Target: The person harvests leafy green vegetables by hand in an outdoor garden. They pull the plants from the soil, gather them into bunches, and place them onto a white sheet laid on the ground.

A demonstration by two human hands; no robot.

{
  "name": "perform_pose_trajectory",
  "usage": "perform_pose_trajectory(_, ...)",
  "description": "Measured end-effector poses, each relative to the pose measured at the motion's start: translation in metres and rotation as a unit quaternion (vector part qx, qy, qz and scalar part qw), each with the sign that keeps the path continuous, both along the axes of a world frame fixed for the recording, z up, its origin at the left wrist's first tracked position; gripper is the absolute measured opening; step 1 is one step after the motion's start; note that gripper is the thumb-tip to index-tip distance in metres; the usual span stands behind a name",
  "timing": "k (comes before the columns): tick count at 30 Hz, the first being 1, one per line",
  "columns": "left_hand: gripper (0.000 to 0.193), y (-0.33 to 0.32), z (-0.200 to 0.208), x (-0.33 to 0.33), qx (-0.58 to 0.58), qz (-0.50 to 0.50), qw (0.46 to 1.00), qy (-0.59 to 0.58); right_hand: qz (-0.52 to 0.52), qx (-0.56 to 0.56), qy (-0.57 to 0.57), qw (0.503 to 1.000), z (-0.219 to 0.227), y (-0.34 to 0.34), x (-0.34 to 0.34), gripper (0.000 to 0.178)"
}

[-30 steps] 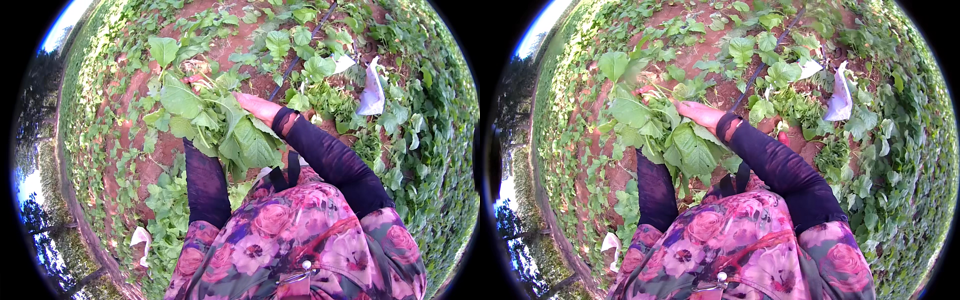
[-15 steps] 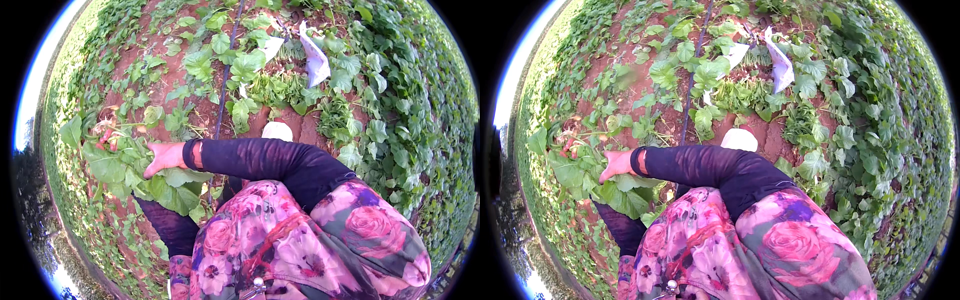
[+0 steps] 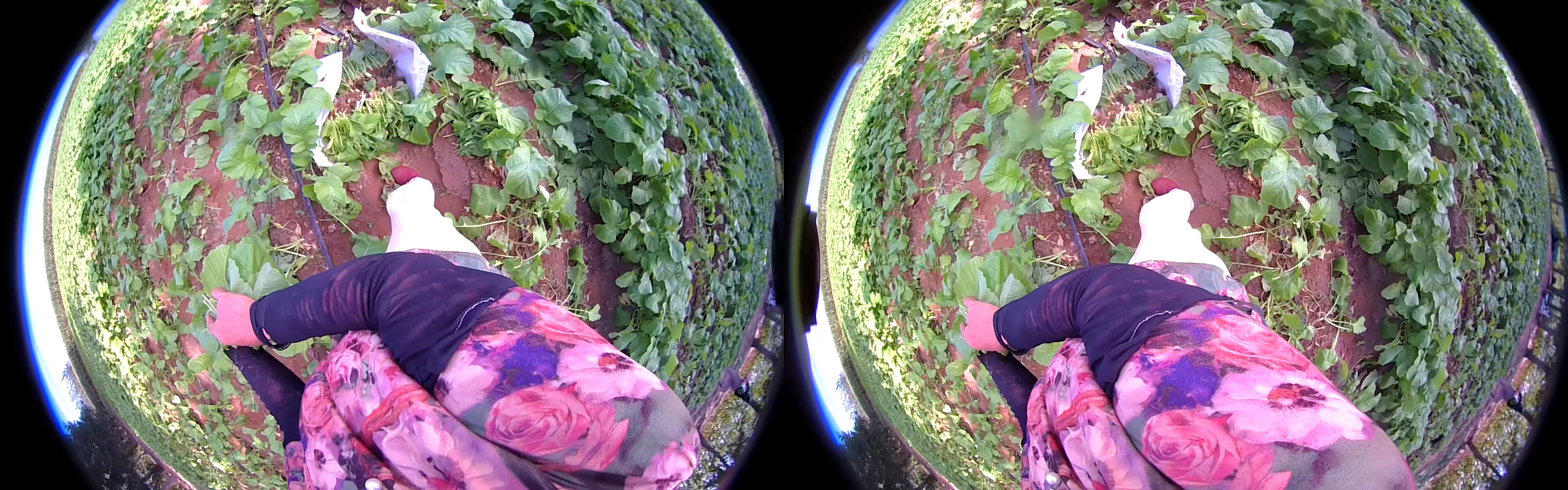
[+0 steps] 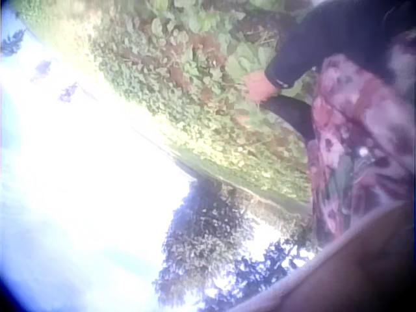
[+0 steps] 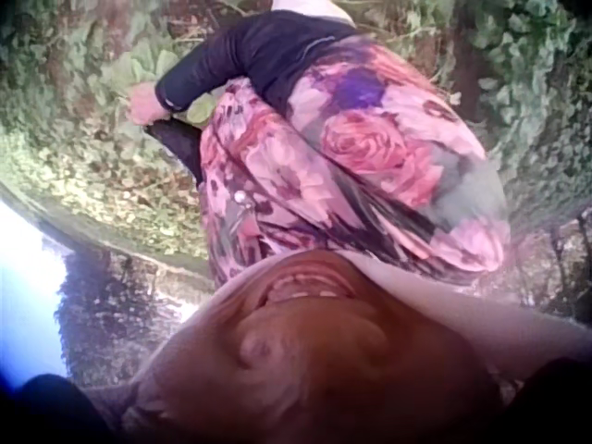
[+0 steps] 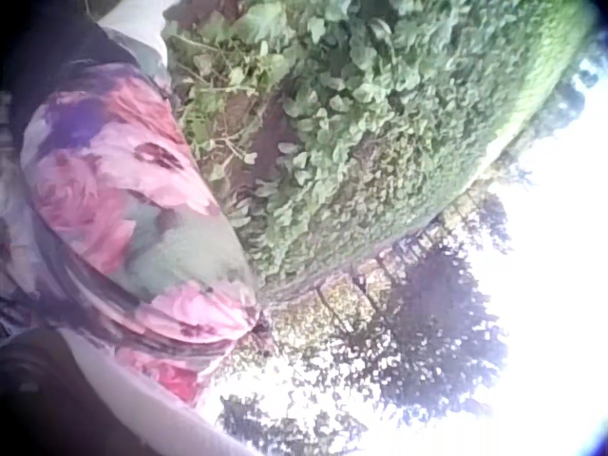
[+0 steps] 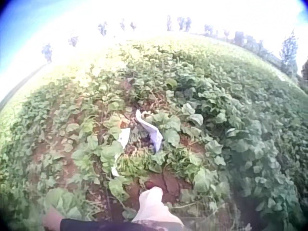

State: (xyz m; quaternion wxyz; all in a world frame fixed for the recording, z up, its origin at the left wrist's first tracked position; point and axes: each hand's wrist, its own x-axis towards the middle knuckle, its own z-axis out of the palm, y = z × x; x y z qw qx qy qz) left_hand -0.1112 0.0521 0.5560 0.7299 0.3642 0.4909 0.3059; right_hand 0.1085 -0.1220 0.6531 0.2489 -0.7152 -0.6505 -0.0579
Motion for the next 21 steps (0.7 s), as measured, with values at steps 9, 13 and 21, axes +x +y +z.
perform_pose_trajectory(9,0.027,0.042,-0.027,0.055,-0.006,-0.082,0.995,0.06,-0.202,0.02,0.043,0.978,-0.002,-0.125,0.122,0.009)
perform_pose_trajectory(13,0.028,0.044,-0.067,0.068,-0.039,-0.104,0.989,0.101,-0.331,-0.2,0.053,0.921,-0.099,-0.246,0.176,0.007)
perform_pose_trajectory(21,0.03,-0.018,-0.143,0.139,-0.101,-0.199,0.936,0.272,-0.473,-0.383,0.004,0.793,-0.205,-0.447,0.32,0.016)
